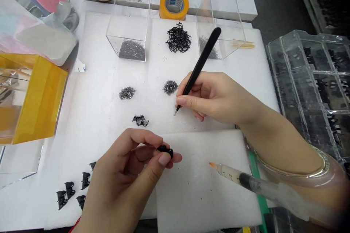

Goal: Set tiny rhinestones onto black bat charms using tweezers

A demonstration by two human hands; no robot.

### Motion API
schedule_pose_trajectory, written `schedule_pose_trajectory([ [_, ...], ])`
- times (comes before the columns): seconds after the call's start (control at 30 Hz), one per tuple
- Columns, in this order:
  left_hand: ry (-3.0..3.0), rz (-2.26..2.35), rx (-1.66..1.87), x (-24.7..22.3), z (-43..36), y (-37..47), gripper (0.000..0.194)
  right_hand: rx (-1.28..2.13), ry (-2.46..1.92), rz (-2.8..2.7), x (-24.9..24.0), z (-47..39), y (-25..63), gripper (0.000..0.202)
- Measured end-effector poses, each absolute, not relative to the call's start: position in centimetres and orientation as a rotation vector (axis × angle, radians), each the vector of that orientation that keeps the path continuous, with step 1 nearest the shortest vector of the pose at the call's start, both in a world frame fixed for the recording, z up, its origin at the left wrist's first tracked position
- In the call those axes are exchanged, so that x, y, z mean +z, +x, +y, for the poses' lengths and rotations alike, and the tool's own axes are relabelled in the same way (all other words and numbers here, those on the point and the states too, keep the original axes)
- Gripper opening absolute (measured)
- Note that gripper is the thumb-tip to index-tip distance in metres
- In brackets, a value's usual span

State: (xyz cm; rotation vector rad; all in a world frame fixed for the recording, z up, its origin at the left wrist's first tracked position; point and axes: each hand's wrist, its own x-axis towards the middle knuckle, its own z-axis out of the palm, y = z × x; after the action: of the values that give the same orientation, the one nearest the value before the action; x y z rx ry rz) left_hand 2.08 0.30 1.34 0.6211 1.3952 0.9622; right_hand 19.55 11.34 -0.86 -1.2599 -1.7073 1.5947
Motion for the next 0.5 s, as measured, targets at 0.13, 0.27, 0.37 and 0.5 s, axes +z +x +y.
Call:
schedule_pose_trajectory([
  [0.13,0.609,1.399,0.963,1.42,0.34,2.13,0.014,1.604,-1.235,-1.709,-1.06,11.40,19.56,0.010],
  [0.27,0.611,1.403,0.957,1.31,0.42,1.97,0.013,1.603,-1.224,-1.709,-1.23,11.44,19.50,0.012],
  [0.37,0.629,1.380,0.925,1.05,0.50,1.73,0.013,1.605,-1.221,-1.707,-1.20,11.49,19.53,0.012],
  [0.5,0.631,1.391,0.937,1.02,0.50,1.62,0.013,1.574,-1.220,-1.661,-0.41,11.16,19.36,0.012],
])
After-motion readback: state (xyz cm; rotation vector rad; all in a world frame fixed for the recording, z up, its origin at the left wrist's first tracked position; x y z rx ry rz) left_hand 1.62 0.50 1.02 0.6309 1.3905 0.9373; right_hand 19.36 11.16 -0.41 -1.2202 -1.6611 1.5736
